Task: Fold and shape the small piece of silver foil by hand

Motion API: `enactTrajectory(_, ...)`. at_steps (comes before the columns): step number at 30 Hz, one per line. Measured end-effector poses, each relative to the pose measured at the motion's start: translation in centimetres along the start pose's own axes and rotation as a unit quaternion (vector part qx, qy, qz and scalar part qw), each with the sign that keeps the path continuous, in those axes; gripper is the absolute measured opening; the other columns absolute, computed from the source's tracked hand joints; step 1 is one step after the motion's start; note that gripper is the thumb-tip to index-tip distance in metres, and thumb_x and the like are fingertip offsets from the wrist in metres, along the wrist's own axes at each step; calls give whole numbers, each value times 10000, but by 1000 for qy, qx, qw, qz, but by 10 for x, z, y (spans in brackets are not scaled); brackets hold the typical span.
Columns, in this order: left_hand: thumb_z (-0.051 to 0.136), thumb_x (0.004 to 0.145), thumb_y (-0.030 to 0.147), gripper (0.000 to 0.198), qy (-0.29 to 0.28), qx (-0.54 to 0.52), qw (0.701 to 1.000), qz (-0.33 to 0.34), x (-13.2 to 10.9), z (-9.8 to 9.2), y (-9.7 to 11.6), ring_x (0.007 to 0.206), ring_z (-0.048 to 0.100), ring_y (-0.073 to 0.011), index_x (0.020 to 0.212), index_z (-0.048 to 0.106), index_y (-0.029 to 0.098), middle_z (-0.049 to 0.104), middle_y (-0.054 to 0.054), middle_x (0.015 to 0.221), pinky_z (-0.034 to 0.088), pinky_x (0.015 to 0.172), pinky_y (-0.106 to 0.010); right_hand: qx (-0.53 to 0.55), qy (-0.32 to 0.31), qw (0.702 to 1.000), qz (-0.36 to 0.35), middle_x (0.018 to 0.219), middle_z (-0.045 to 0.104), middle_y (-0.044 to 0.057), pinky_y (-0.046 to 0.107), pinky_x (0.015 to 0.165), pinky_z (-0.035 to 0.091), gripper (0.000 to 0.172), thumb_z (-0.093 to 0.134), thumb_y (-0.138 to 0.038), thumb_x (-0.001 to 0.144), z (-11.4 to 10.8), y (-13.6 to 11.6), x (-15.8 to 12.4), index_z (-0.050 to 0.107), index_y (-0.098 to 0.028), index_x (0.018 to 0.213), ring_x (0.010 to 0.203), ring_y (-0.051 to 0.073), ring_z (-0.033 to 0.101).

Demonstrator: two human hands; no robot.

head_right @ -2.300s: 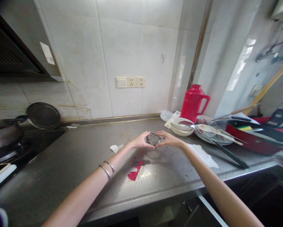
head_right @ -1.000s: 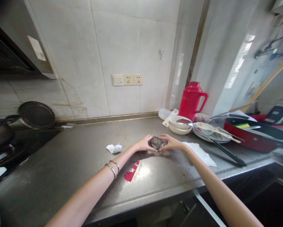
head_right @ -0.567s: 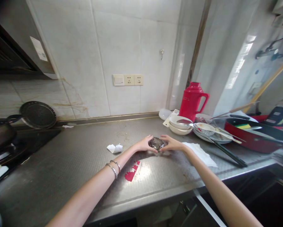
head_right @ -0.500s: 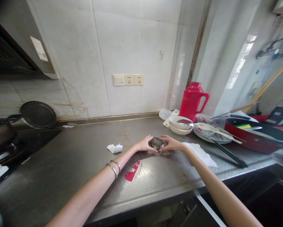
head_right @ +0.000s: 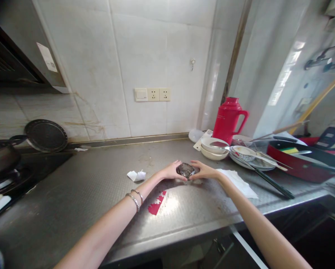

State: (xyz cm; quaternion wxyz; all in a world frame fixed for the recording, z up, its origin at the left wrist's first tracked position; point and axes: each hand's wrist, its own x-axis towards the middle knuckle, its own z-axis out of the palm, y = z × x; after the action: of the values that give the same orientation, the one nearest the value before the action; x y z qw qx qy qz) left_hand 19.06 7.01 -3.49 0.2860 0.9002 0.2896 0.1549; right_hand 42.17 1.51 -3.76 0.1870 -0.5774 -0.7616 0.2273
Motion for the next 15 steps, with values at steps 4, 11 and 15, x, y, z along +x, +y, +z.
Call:
enactTrajectory(4, 769, 479, 639, 1069, -9, 14, 1000, 7, -1, -2, -1, 1415, 199, -346, 1351, 430, 121, 323, -178, 1492, 201, 1155, -429, 22, -24, 999, 16, 1512, 306, 111, 462, 1160, 200, 1033, 765, -602, 541, -4, -5, -2, 395, -199, 1417, 1390, 353, 263)
enactTrajectory(11, 731, 518, 671, 1178, 13, -15, 999, -35, -16, -26, -8, 1442, 103, -308, 1428, 304, 56, 167, -223, 1533, 140, 1173, -410, 76, 38, 996, 24, 1519, 306, 49, 497, 1138, 267, 902, 708, -564, 655, -36, -34, -4, 350, -282, 1433, 1385, 334, 291)
enactTrajectory(15, 641, 651, 674, 952, 103, -28, 993, -49, -37, -54, -25, 1432, 179, -276, 1370, 427, 87, 263, -195, 1513, 176, 1164, -397, 98, 120, 988, -8, 1476, 389, 66, 491, 1115, 321, 764, 628, -560, 739, -43, -62, 15, 412, -252, 1404, 1328, 342, 392)
